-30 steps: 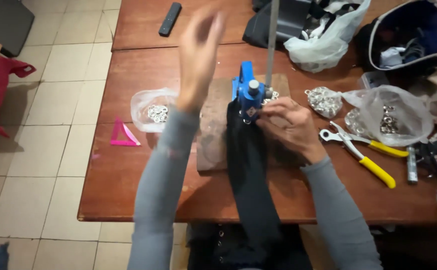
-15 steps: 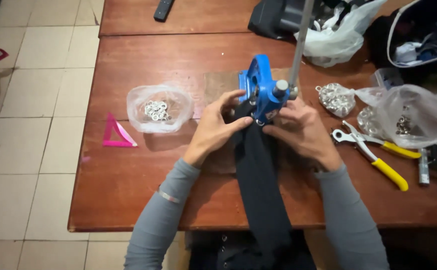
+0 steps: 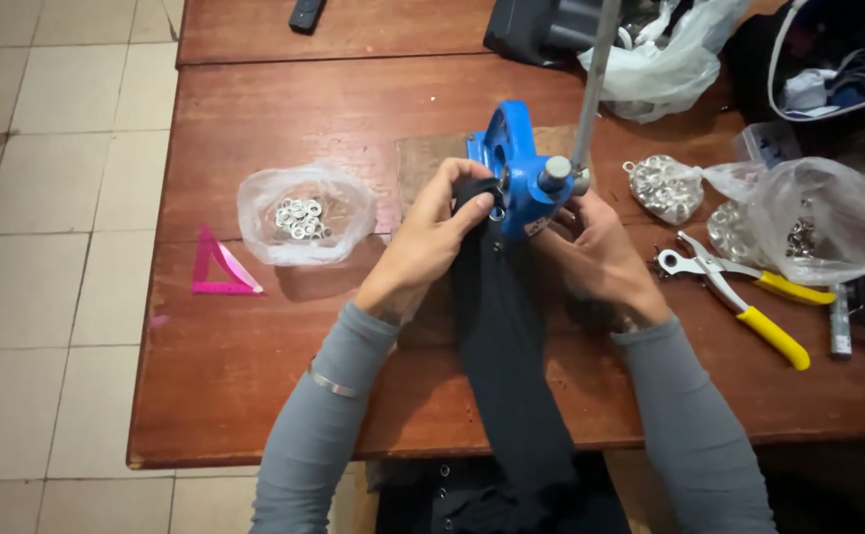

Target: Attaching metal eyelets to a black fabric garment using a manual press and marking tools.

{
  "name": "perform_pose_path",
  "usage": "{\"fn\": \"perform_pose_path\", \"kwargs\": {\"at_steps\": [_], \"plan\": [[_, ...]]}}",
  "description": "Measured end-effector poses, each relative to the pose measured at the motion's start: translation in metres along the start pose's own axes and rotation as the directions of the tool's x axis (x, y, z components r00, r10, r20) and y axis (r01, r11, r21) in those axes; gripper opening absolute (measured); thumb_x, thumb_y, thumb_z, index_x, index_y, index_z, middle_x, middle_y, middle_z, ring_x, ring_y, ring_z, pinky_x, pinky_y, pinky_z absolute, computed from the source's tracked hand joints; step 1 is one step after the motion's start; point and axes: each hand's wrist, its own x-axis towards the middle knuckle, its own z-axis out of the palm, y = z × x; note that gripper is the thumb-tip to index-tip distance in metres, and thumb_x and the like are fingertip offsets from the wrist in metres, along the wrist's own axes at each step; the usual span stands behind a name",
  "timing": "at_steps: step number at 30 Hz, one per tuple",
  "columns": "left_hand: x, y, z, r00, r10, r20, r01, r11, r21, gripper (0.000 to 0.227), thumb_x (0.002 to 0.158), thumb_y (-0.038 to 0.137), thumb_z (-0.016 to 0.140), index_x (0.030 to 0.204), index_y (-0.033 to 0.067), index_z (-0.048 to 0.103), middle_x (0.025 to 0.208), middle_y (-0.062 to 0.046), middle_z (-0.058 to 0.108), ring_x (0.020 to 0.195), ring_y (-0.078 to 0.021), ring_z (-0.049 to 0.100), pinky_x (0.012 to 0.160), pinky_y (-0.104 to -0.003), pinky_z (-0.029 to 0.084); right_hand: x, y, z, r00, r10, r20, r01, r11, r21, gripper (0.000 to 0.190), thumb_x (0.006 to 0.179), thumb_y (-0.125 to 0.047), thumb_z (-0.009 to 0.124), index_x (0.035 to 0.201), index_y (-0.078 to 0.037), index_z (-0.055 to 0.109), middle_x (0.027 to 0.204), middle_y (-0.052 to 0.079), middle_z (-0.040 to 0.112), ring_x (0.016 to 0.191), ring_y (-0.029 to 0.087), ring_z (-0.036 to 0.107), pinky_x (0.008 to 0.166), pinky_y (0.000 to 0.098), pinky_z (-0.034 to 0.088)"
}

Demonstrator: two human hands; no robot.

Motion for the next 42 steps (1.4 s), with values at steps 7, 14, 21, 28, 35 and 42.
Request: {"fn": "perform_pose_path", "kwargs": {"at_steps": [7, 14, 21, 28, 35, 42], "plan": [[-0.021, 0.023, -0.02, 0.996, -0.028, 0.079, 0.01, 0.975, 0.22, 0.026, 0.099, 0.002, 0.068, 0.12, 0.0023, 0.053, 0.115, -0.004, 0.06, 0.11, -0.0096, 0.06, 0.092, -0.027, 0.056, -0.006, -0.029, 0.019, 0.967, 0.003, -0.253, -0.005, 1.0, -0.009, 0.031, 0.097, -0.005, 0.064, 0.127, -0.004, 0.056, 0.116, 0.003, 0.068, 0.104, 0.01, 0.07, 0.089, 0.0257, 0.057], [-0.025, 0.039, -0.017, 0.958, -0.174, 0.23, 0.154, 0.982, 0.105, 0.035, 0.093, 0.0, 0.073, 0.121, 0.0051, 0.052, 0.115, -0.002, 0.058, 0.107, -0.0107, 0.06, 0.092, -0.027, 0.053, -0.019, -0.04, 0.007, 0.99, 0.139, 0.013, -0.126, 0.93, -0.346, 0.022, 0.08, -0.006, 0.083, 0.097, -0.001, 0.07, 0.085, 0.002, 0.068, 0.076, 0.006, 0.062, 0.065, 0.0239, 0.052], [-0.012, 0.042, -0.018, 0.969, -0.167, 0.18, 0.168, 0.986, 0.01, 0.041, 0.092, 0.001, 0.075, 0.126, 0.0089, 0.053, 0.114, -0.002, 0.058, 0.108, -0.0099, 0.057, 0.096, -0.027, 0.049, -0.023, -0.018, -0.025, 0.957, 0.261, -0.123, -0.266, 0.964, -0.023, 0.007, 0.096, -0.009, 0.073, 0.097, -0.007, 0.067, 0.086, -0.003, 0.064, 0.075, 0.005, 0.058, 0.066, 0.0228, 0.047], [-0.009, 0.042, -0.036, 0.952, -0.17, 0.255, 0.114, 0.969, 0.218, 0.044, 0.086, -0.004, 0.075, 0.125, 0.0068, 0.059, 0.113, -0.002, 0.063, 0.109, -0.0104, 0.062, 0.095, -0.028, 0.052, -0.019, -0.021, -0.016, 0.96, 0.276, -0.051, -0.275, 0.961, 0.029, 0.007, 0.099, -0.014, 0.067, 0.099, -0.012, 0.06, 0.091, -0.008, 0.062, 0.078, 0.004, 0.056, 0.066, 0.0211, 0.047], [-0.017, 0.048, -0.022, 0.933, -0.106, 0.343, 0.104, 0.994, 0.024, 0.044, 0.092, -0.005, 0.069, 0.131, 0.0058, 0.055, 0.123, -0.002, 0.06, 0.12, -0.0109, 0.058, 0.105, -0.028, 0.048, -0.019, -0.02, -0.042, 0.968, 0.251, 0.007, -0.236, 0.921, -0.31, 0.009, 0.093, -0.011, 0.07, 0.097, -0.007, 0.077, 0.088, -0.003, 0.076, 0.084, 0.007, 0.069, 0.076, 0.0249, 0.056], [-0.018, 0.043, 0.005, 0.927, 0.019, 0.375, -0.087, 0.982, 0.166, 0.046, 0.097, 0.002, 0.074, 0.135, 0.0059, 0.049, 0.129, -0.004, 0.06, 0.121, -0.0151, 0.059, 0.105, -0.032, 0.049, -0.021, -0.025, -0.09, 0.806, -0.539, -0.245, 0.03, 0.451, -0.892, 0.01, 0.098, 0.0, 0.076, 0.108, 0.001, 0.076, 0.109, 0.014, 0.074, 0.094, 0.024, 0.072, 0.08, 0.0349, 0.056]]}}
